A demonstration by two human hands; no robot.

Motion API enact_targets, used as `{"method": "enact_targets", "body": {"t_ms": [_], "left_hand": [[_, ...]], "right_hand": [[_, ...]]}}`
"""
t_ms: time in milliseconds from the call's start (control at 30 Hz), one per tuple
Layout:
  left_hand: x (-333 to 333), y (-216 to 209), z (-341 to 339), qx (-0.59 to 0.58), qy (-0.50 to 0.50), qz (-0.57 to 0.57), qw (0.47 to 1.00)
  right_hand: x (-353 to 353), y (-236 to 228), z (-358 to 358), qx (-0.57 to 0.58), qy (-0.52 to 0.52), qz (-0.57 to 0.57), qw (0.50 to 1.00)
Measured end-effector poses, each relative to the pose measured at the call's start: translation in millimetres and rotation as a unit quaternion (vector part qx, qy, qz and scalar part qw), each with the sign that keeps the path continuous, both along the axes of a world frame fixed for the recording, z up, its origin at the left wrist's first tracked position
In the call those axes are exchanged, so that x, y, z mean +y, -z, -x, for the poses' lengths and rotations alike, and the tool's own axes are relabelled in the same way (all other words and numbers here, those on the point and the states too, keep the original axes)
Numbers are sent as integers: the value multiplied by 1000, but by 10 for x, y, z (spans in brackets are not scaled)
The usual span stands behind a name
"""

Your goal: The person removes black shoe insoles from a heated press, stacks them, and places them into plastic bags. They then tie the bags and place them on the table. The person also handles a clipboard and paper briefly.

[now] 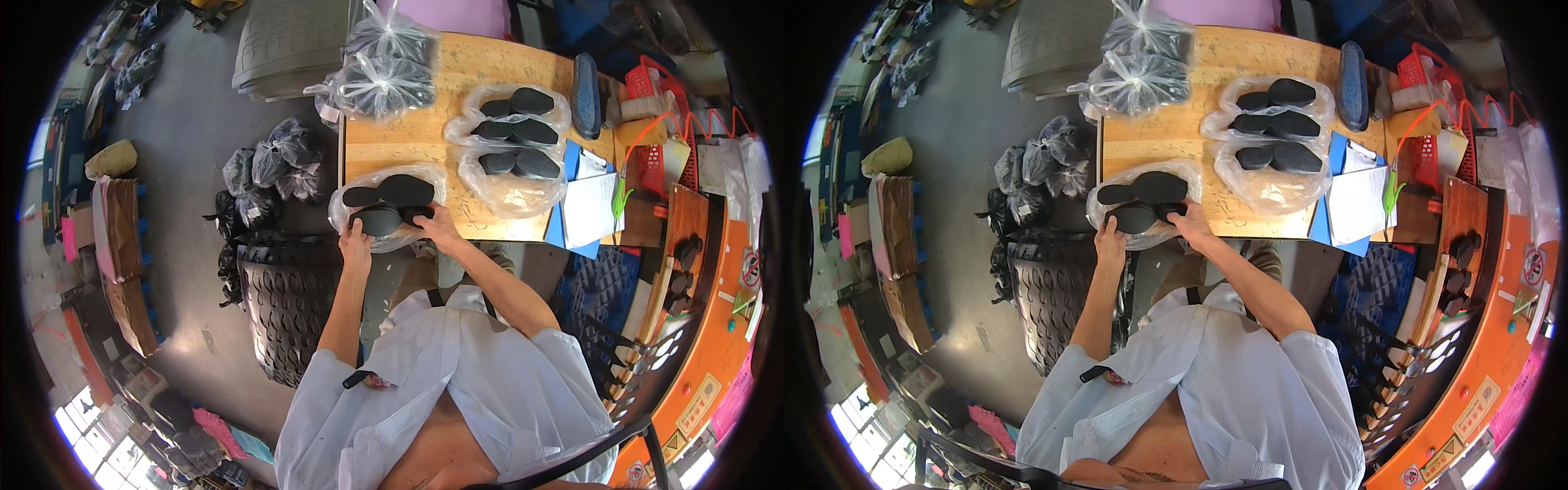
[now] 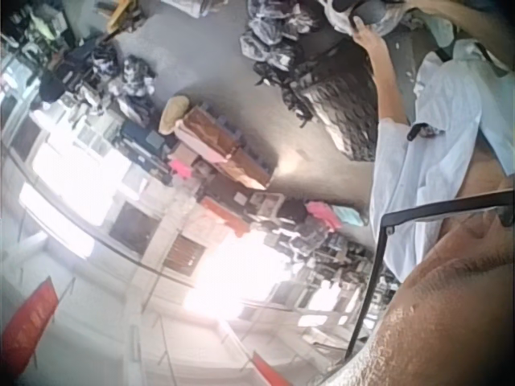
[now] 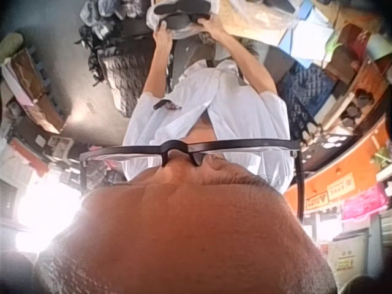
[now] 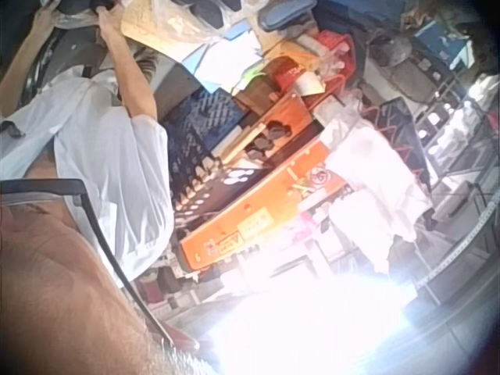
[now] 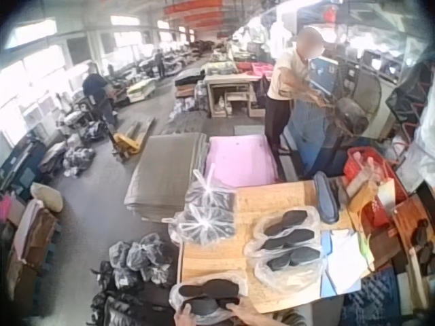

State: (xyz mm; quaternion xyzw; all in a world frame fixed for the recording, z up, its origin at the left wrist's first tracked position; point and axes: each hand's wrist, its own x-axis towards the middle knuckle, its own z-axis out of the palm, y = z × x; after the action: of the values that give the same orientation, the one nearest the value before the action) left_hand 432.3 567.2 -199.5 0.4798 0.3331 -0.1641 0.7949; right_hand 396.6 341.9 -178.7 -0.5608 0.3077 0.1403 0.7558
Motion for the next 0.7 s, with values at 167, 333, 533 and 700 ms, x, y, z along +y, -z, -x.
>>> {"method": "enact_targets", "body": {"t_ms": [167,333,533,700], "left_hand": [[-73,187,-80,16,0,-125,992],[-199,172,-37,-16,-53,-199,978],[-397,55,-2,56,-129,-158,977],[-380,30,-3,49,-91,-189,977]], "right_hand": [[90,45,14,-52,-13,170,984],[162,-9,43,-94,1,325,941],[226,19,146,-115,-45,468,875],[228,48,185,-105,-70,505,854]]}}
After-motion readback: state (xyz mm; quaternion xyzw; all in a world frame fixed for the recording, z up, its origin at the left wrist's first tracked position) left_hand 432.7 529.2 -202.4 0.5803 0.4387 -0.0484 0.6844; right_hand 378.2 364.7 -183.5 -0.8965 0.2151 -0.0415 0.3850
